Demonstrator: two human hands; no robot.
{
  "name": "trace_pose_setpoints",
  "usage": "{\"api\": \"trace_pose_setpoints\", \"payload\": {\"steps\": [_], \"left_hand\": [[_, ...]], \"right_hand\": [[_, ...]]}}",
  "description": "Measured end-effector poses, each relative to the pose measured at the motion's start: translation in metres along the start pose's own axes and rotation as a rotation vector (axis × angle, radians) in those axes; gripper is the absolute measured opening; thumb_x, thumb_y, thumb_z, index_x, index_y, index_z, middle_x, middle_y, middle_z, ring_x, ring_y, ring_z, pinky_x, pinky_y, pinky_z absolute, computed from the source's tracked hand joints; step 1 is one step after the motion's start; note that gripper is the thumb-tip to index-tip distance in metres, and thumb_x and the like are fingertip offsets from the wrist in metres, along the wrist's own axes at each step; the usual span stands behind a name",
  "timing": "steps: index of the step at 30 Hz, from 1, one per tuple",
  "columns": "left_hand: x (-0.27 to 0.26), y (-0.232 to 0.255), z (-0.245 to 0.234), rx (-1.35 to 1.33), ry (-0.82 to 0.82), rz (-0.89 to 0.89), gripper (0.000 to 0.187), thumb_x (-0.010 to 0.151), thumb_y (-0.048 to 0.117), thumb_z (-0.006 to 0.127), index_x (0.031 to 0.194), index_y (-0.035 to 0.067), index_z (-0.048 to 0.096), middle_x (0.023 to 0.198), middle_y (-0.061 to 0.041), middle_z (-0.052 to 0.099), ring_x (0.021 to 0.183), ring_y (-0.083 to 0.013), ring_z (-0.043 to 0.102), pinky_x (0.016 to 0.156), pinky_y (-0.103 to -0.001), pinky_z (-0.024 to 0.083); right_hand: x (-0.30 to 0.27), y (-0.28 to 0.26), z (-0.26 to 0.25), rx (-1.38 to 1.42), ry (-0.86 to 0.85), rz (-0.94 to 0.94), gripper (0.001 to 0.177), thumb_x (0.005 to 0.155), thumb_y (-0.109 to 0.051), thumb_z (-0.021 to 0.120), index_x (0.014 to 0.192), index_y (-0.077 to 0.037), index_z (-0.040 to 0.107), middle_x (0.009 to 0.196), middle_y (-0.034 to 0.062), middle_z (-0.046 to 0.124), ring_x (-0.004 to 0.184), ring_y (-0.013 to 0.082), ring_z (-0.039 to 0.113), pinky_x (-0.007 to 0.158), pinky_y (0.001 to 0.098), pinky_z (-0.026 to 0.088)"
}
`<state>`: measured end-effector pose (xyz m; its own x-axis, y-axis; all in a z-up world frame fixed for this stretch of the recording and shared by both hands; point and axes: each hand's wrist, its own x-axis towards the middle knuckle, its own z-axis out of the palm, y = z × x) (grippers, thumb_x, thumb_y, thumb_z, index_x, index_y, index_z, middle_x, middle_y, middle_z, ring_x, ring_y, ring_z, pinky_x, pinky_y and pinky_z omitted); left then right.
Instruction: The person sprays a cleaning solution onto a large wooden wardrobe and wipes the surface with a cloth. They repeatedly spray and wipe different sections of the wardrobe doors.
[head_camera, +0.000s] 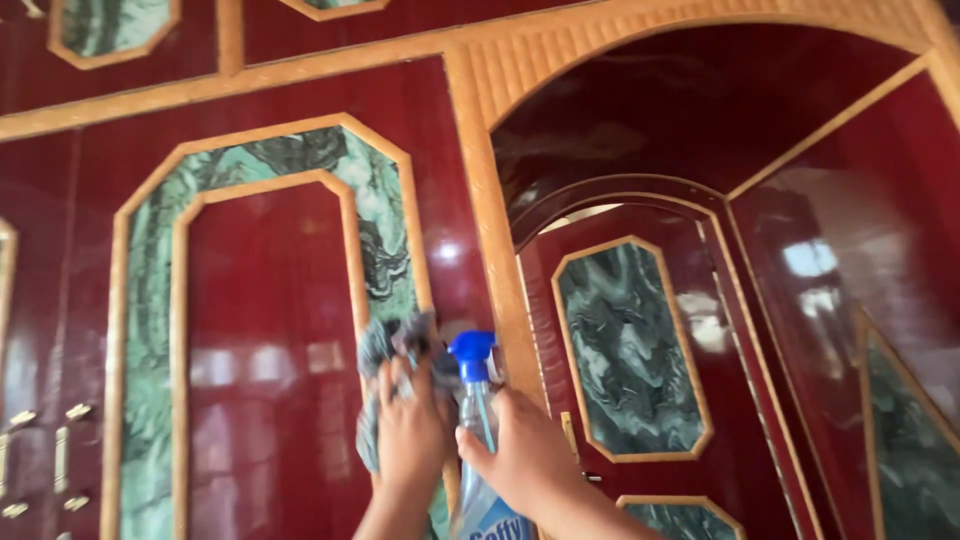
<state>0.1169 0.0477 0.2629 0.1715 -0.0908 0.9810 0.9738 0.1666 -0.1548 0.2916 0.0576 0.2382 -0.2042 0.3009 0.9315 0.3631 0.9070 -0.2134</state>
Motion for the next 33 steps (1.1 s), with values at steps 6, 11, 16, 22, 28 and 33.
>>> {"api": "trace_pose_setpoints", "payload": {"steps": [6,11,16,22,28,33], "left_hand": [[-0.138,-0.024,0.061,0.151,0.006,-0.124,0.061,0.076,0.038,0.058,0.137,0.033,0.053,0.142,-0.004,0.051,0.137,-0.0301,0.041,0.106,-0.043,0.043],[-0.153,-0.015,0.015,0.009,0.102,-0.127,0.038,0.079,0.038,0.059,0.116,0.038,0.067,0.125,0.002,0.062,0.116,-0.0194,0.061,0.073,-0.036,0.059],[-0.015,0.017,-0.054,-0.173,0.054,0.133,0.056,0.076,0.012,0.056,0.132,0.012,0.056,0.14,-0.022,0.052,0.124,-0.0432,0.049,0.109,-0.049,0.036],[0.121,0.024,-0.001,-0.191,-0.004,0.229,0.062,0.077,0.014,0.053,0.139,0.007,0.049,0.115,-0.027,0.066,0.127,-0.0422,0.047,0.113,-0.045,0.031],[0.125,0.022,0.071,-0.099,-0.034,0.069,0.06,0.082,0.021,0.052,0.141,0.016,0.049,0.144,-0.018,0.046,0.137,-0.0418,0.035,0.11,-0.06,0.03],[0.079,0.042,0.05,-0.116,0.02,0.176,0.06,0.077,0.014,0.053,0.137,0.013,0.053,0.135,-0.026,0.049,0.129,-0.0442,0.04,0.114,-0.05,0.031]], "right_hand": [[-0.034,0.023,0.053,0.04,-0.165,0.039,0.045,0.083,-0.053,0.064,0.101,-0.014,0.052,0.106,0.0095,0.063,0.093,0.0349,0.064,0.071,0.0507,0.048],[-0.037,-0.006,-0.007,0.368,-0.213,0.142,0.047,0.078,-0.03,0.06,0.124,-0.022,0.051,0.099,0.0015,0.065,0.087,0.0181,0.066,0.079,0.0337,0.05],[-0.031,-0.008,-0.05,0.48,-0.188,0.286,0.055,0.079,-0.052,0.061,0.124,-0.026,0.043,0.101,-0.0039,0.076,0.08,0.0149,0.074,0.072,0.0315,0.053],[-0.021,0.003,-0.082,0.557,-0.153,0.297,0.089,0.072,-0.054,0.074,0.147,-0.027,0.035,0.146,-0.0028,0.054,0.136,0.007,0.051,0.11,0.026,0.035],[-0.019,-0.001,-0.124,0.554,-0.309,0.586,0.055,0.078,-0.027,0.055,0.133,-0.031,0.058,0.098,-0.0004,0.068,0.094,0.0108,0.063,0.088,0.0244,0.042],[-0.005,0.033,-0.085,0.573,-0.12,0.322,0.04,0.076,-0.032,0.06,0.114,-0.024,0.064,0.086,-0.0031,0.067,0.079,0.0069,0.062,0.078,0.0234,0.047]]}}
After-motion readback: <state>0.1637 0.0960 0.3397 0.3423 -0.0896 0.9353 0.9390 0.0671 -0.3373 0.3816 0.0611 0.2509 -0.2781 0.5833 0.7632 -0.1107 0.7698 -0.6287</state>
